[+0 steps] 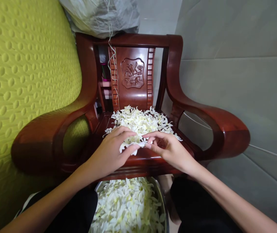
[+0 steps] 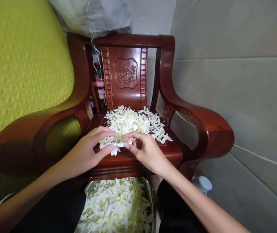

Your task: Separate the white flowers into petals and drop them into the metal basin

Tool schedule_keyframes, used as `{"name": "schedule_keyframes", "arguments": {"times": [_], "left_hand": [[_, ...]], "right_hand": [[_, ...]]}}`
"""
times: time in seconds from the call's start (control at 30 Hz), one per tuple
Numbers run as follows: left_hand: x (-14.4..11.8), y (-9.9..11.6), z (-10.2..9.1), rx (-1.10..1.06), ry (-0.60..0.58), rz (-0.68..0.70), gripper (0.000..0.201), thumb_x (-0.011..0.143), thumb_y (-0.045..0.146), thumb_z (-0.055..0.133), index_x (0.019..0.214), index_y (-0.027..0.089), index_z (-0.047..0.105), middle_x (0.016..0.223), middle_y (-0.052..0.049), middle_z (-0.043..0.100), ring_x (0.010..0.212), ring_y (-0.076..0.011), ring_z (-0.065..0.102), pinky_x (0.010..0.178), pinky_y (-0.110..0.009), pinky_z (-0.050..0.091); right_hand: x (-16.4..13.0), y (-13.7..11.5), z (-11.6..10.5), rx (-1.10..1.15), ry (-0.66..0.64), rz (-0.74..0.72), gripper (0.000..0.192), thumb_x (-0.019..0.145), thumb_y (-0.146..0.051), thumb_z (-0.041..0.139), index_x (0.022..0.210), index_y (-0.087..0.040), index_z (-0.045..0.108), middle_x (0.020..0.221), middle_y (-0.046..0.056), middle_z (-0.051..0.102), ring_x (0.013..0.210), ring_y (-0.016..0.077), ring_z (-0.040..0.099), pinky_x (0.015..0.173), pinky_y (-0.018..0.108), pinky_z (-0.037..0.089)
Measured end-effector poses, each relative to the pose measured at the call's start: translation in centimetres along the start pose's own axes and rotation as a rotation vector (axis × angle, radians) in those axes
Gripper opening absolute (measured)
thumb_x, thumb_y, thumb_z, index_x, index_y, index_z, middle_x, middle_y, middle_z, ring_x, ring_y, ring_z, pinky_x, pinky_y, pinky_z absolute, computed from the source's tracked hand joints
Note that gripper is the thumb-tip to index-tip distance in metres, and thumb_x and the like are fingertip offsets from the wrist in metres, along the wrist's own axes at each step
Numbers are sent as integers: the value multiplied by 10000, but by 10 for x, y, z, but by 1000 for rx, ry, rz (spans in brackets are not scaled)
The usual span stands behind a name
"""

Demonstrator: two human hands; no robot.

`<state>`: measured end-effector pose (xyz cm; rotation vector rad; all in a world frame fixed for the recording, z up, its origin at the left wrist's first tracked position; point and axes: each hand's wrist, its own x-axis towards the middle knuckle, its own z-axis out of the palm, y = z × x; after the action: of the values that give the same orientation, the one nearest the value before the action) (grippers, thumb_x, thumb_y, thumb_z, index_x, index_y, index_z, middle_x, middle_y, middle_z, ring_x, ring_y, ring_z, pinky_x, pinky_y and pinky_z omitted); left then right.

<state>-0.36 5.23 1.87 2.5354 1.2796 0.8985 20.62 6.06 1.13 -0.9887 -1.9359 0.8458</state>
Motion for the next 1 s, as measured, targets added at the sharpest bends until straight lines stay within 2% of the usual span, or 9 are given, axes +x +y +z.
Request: {"name": "schedule_keyframes", "arguments": {"times": [0.07,0.13,0.2,0.33,0.47,0.63,0.8,0.93,1.0], "left_hand": [[0,4,4,-72,-24,26,201,864,298,561,1037,205,608,1078,-51,583,1019,-193,531,927,-332,389],[0,7,6,-138,-56,-14,120,873,273,546,877,193,635,948,-33,616,906,-175,557,838,-303,418],[1,10,4,-222,-106,-64,171,882,246,522,749,180,605,822,-8,618,784,-147,559,733,-264,422],[1,15,-3,-301,-208,-121,210,861,242,544,666,168,569,720,22,609,684,-120,537,649,-229,385],[0,16,-7,-312,-280,-111,260,891,265,496,688,169,627,693,19,625,681,-120,546,641,-222,369],[-1,14,-6,-210,-200,-141,252,889,253,491,734,185,678,728,10,672,686,-126,568,628,-220,359],[-1,15,-10,-388,-372,-152,265,902,242,456,743,186,660,696,28,671,649,-113,585,609,-202,383],[1,10,-8,-97,-190,-56,262,906,231,450,760,168,659,737,-7,669,708,-147,577,684,-252,378],[1,8,-7,-46,-178,-2,254,908,235,455,774,168,661,728,-11,660,704,-149,569,692,-262,376]], "right_hand": [[0,-1,2,120,-25,27,243,795,-256,675,1030,-194,661,716,-16,612,658,127,538,628,254,413],[0,-4,3,216,-46,71,277,772,-260,700,1033,-178,658,692,-16,617,635,123,535,600,247,407],[1,-7,3,270,-56,116,280,765,-257,704,1026,-163,666,707,-1,641,644,128,553,607,251,419],[0,-12,-1,289,-109,145,242,797,-252,665,1020,-164,697,796,35,698,693,144,599,653,270,464],[-3,-14,-4,255,-112,150,268,803,-218,652,1063,-170,693,801,40,718,705,144,617,653,261,477],[-6,-13,-8,360,-191,168,310,820,-176,621,1127,-194,666,819,23,726,735,131,639,691,248,500],[-3,-10,-9,388,-132,212,392,752,-248,709,1137,-196,656,854,34,752,762,157,670,760,295,506],[0,-11,-5,412,9,276,392,632,-282,797,989,-158,692,719,25,741,673,163,673,726,311,517],[1,-12,-3,380,19,285,379,610,-287,808,938,-141,684,688,25,725,651,161,658,696,307,512]]}}
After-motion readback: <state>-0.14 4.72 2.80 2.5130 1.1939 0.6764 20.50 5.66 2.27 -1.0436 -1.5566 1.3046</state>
